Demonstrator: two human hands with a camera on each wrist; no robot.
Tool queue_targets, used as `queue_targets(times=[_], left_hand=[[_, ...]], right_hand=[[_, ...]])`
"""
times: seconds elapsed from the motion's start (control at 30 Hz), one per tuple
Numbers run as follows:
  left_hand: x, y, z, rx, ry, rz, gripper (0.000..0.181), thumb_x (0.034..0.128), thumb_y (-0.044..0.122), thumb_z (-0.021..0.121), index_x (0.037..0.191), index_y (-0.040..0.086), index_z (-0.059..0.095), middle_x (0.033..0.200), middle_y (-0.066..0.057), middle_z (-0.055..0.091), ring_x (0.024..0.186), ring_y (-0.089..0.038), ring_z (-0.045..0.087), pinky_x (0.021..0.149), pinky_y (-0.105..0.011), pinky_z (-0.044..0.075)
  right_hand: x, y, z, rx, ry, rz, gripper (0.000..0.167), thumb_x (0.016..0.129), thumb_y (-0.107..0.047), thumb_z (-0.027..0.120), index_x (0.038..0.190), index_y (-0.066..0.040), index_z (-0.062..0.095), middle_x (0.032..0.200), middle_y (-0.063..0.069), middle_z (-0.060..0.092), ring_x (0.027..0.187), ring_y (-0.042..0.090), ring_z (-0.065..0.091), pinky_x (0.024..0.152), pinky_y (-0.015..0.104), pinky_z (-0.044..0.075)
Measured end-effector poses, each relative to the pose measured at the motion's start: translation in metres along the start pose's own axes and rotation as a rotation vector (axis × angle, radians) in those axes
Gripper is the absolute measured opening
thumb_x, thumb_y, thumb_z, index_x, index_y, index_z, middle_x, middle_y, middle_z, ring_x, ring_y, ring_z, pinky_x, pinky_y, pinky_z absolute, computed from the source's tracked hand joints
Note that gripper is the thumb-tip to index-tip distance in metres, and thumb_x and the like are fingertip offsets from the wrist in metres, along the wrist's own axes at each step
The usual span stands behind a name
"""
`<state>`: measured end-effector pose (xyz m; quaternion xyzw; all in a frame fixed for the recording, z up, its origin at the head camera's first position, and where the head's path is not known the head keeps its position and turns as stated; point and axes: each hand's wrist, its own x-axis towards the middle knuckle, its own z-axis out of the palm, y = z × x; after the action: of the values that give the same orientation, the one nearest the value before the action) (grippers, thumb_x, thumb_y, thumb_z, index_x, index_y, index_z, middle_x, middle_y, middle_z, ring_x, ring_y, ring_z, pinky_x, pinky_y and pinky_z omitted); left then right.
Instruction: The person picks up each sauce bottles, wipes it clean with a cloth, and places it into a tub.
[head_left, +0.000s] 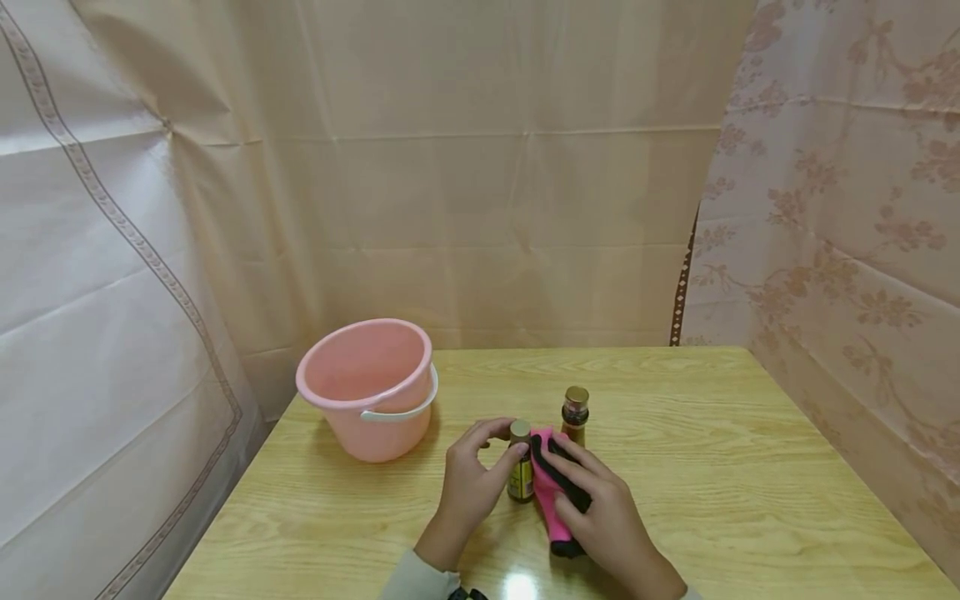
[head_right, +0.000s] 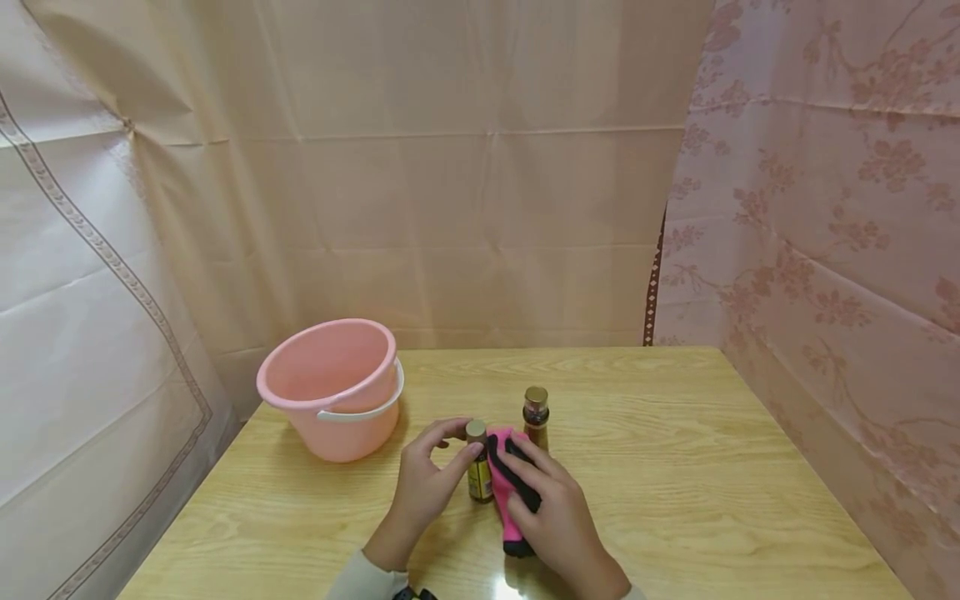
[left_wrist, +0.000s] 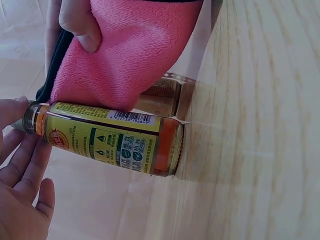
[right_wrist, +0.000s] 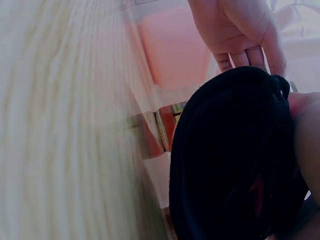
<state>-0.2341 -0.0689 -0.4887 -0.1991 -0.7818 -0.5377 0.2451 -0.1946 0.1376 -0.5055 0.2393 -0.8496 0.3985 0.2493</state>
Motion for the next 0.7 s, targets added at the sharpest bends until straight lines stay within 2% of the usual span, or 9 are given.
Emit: queue_targets(times=[0.17, 0.3, 0.37, 0.47, 0.6, 0.7], left_hand=[[0.0002, 0.0001, 0.0, 0.005, -0.004, -0.007, 0.03, 0.0918, 0.033, 0.08, 0.121, 0.03, 0.073, 0.11, 0.017, 0.073, 0.103, -0.01, 0.069, 0.088, -0.033, 0.05], [0.0, 0.0002, 0.0001, 0.003, -0.002, 0.002, 0.03, 0.092, 0.032, 0.08, 0.121, 0.029, 0.073, 0.111, 0.017, 0.073, 0.103, -0.01, 0.069, 0.088, -0.033, 0.05], [-0.0002, 0.0004, -0.0001, 0.002, -0.006, 0.005, 0.03, 0.0925, 0.032, 0.08, 0.121, 0.029, 0.073, 0.112, 0.016, 0.073, 0.104, -0.01, 0.068, 0.088, -0.033, 0.05], [-0.0001, 0.0001, 0.0002, 0.007, -0.012, 0.011, 0.029, 0.0935, 0.033, 0.078, 0.122, 0.029, 0.073, 0.113, 0.015, 0.073, 0.104, -0.009, 0.068, 0.088, -0.033, 0.049], [0.0002, -0.0006, 0.0007, 0.011, -0.009, 0.014, 0.029, 0.0939, 0.033, 0.078, 0.122, 0.027, 0.073, 0.113, 0.013, 0.074, 0.104, -0.01, 0.068, 0.087, -0.033, 0.05], [0.0002, -0.0007, 0.0009, 0.01, -0.006, 0.012, 0.03, 0.0939, 0.032, 0.078, 0.122, 0.027, 0.073, 0.112, 0.013, 0.074, 0.103, -0.01, 0.068, 0.087, -0.033, 0.05]], right_hand=[[-0.0009, -0.0003, -0.0003, 0.011, -0.018, 0.049, 0.062, 0.083, 0.004, 0.076, 0.137, -0.027, 0.069, 0.155, -0.001, 0.054, 0.134, 0.026, 0.058, 0.063, 0.019, 0.047], [-0.0007, 0.0007, -0.0005, 0.006, -0.05, 0.082, 0.058, 0.084, 0.002, 0.076, 0.135, -0.024, 0.07, 0.153, 0.002, 0.055, 0.117, 0.02, 0.064, 0.05, 0.018, 0.043], [-0.0005, 0.0011, -0.0006, -0.003, -0.069, 0.104, 0.056, 0.084, 0.001, 0.076, 0.134, -0.024, 0.071, 0.153, 0.002, 0.056, 0.102, 0.014, 0.064, 0.047, 0.018, 0.041], [-0.0003, 0.0012, -0.0008, -0.017, -0.104, 0.152, 0.054, 0.084, -0.001, 0.077, 0.133, -0.025, 0.072, 0.153, 0.001, 0.056, 0.094, 0.012, 0.063, 0.047, 0.019, 0.041], [-0.0001, 0.0024, -0.0002, -0.043, -0.15, 0.199, 0.053, 0.085, -0.004, 0.078, 0.133, -0.025, 0.072, 0.152, 0.002, 0.056, 0.106, 0.016, 0.062, 0.054, 0.02, 0.044], [0.0, 0.0038, 0.0009, -0.088, -0.171, 0.204, 0.053, 0.084, -0.006, 0.079, 0.133, -0.026, 0.072, 0.152, 0.001, 0.057, 0.119, 0.017, 0.061, 0.065, 0.021, 0.046]])
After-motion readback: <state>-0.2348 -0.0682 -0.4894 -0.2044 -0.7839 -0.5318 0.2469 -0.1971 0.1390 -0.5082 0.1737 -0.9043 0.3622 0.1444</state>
